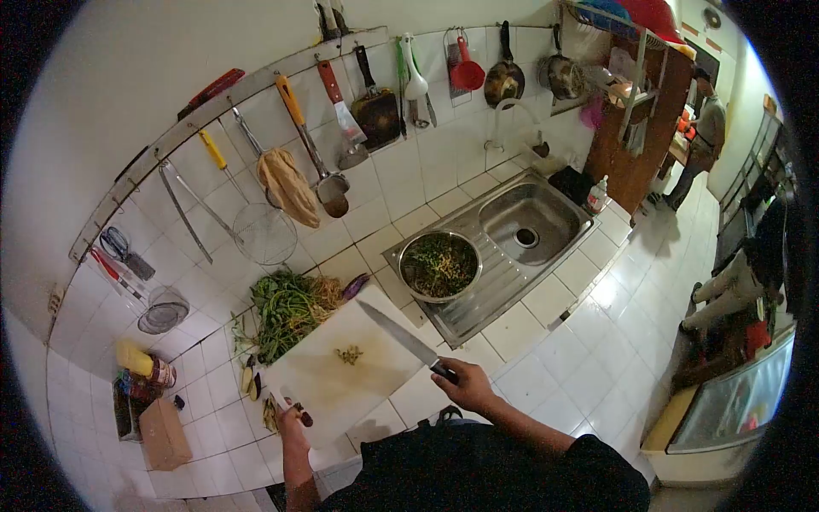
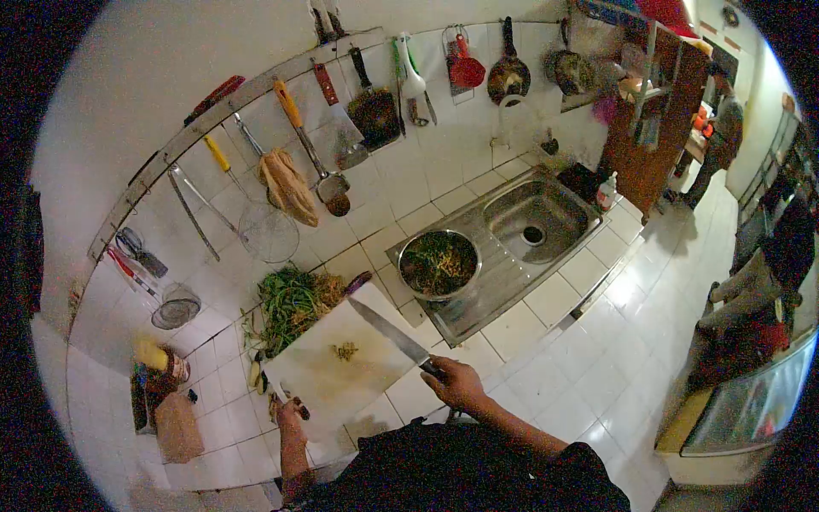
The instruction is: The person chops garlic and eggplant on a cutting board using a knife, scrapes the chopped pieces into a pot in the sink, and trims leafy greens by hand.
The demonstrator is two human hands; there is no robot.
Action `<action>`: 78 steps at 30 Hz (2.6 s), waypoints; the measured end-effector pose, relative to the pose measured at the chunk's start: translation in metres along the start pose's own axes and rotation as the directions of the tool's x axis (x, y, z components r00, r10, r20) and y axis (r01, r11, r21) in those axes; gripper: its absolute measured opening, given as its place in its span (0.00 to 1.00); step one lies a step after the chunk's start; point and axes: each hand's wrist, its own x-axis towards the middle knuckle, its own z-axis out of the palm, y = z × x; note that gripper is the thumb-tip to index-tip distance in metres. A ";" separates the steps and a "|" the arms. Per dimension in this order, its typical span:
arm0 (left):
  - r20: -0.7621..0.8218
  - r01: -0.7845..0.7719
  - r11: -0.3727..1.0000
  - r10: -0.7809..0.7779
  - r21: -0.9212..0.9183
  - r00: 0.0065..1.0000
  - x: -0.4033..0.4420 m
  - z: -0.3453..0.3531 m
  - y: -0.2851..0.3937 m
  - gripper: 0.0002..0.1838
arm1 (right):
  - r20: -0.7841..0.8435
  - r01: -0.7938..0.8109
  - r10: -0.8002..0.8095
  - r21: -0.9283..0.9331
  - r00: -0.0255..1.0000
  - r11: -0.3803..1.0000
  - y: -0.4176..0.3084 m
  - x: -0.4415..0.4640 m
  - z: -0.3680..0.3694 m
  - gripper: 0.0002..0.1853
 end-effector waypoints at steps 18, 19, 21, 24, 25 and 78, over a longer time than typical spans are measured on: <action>0.184 -0.096 0.995 0.098 -0.020 0.978 -0.021 0.208 0.042 0.20 | 0.221 0.038 0.015 -0.233 0.975 0.972 -0.024 0.056 -0.035 0.25; 0.186 -0.099 0.995 0.101 -0.020 0.977 -0.018 0.210 0.040 0.20 | 0.218 0.039 0.012 -0.232 0.976 0.972 -0.020 0.061 -0.034 0.25; 0.186 -0.162 0.986 0.153 0.030 0.971 -0.011 0.211 0.032 0.18 | 0.194 0.026 0.022 -0.245 0.981 0.969 -0.007 0.073 -0.035 0.26; 0.133 -0.215 0.975 0.206 0.054 0.969 -0.002 0.216 0.029 0.15 | 0.169 -0.032 0.080 -0.270 0.982 0.962 0.004 0.092 -0.042 0.24; 0.130 -0.218 0.975 0.210 0.051 0.969 -0.009 0.220 0.038 0.15 | 0.149 -0.038 0.073 -0.226 0.986 0.974 -0.007 0.093 -0.053 0.24; 0.196 -0.202 0.977 0.210 -0.060 0.958 0.001 0.218 0.033 0.22 | 0.104 -0.383 0.383 0.482 0.918 0.788 0.036 0.139 -0.091 0.24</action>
